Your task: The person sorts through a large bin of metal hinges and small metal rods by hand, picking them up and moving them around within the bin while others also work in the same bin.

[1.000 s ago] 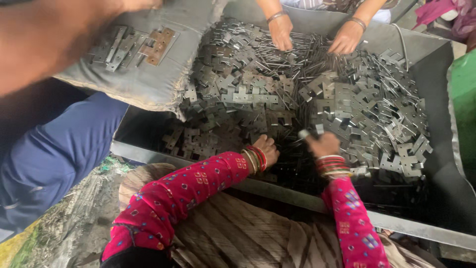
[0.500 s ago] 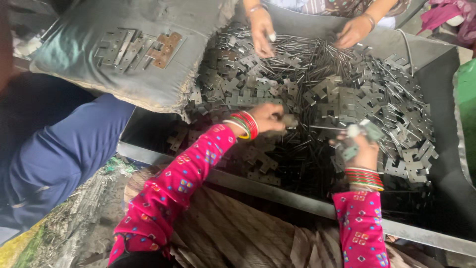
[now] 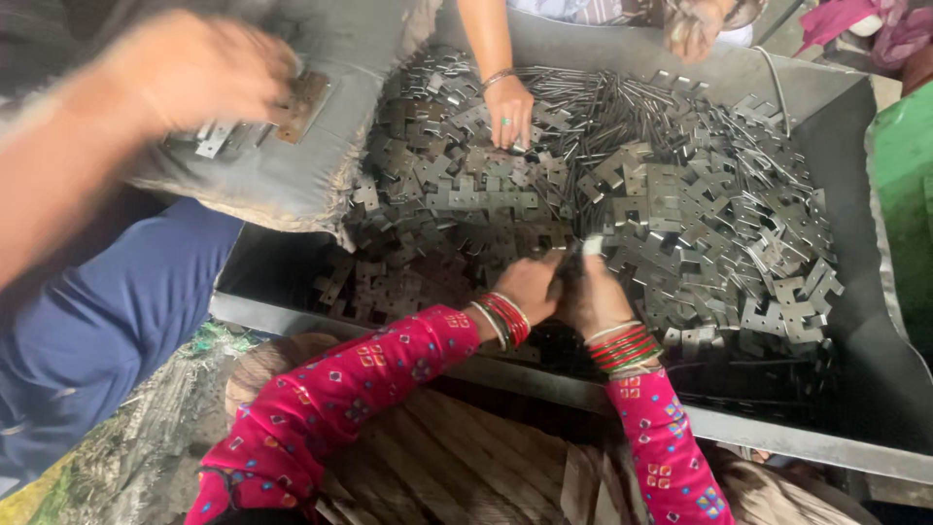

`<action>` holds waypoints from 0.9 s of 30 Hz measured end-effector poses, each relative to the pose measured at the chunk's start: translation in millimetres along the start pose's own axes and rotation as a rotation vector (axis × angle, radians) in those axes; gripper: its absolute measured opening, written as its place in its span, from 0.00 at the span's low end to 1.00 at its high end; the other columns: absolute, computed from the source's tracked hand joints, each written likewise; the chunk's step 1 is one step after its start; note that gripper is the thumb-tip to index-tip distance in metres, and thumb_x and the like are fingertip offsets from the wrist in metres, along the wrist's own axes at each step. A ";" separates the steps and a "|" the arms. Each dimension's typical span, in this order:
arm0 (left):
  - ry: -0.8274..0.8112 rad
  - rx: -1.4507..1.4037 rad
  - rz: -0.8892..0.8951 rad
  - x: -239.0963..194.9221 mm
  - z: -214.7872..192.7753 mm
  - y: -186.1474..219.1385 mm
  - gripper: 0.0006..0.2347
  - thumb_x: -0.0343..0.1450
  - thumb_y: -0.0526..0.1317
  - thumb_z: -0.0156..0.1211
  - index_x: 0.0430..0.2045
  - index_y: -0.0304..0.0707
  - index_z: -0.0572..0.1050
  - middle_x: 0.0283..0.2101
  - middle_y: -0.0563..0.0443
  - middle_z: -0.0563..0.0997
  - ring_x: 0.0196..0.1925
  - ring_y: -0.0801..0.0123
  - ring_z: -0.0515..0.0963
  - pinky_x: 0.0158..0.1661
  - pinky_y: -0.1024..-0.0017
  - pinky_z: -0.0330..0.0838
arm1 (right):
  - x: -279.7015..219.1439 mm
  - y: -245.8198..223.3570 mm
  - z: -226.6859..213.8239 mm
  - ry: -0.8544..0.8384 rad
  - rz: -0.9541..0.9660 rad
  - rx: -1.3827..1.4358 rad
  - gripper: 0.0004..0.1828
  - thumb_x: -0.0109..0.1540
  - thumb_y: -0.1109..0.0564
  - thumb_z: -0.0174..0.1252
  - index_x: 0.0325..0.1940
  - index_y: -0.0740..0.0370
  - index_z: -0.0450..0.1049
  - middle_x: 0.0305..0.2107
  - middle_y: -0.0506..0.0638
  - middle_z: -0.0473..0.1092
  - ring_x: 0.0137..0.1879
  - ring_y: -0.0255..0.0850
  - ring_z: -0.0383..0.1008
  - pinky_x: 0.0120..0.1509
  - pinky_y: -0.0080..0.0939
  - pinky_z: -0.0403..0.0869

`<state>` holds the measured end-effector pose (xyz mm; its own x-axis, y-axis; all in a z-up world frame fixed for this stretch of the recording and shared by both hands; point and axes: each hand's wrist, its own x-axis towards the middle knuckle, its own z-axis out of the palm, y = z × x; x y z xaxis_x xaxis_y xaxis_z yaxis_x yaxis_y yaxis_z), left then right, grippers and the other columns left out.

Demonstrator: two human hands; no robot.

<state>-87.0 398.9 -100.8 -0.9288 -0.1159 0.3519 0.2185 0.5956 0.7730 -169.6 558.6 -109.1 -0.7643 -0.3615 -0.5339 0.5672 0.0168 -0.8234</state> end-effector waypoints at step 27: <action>0.826 1.400 -0.446 49.0 -293.0 -66.5 0.09 0.70 0.40 0.54 0.42 0.44 0.76 0.42 0.49 0.83 0.46 0.52 0.82 0.42 0.51 0.73 | -50.1 -58.7 -69.5 -0.080 -0.685 -0.083 0.22 0.79 0.51 0.49 0.48 0.77 0.72 0.39 0.66 0.78 0.38 0.54 0.81 0.41 0.51 0.80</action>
<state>-59.3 120.8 19.7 -0.3472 -0.5441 0.7638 -0.8356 0.5492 0.0114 -185.9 640.5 -47.4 -0.9151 -0.3835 0.1242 -0.0623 -0.1698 -0.9835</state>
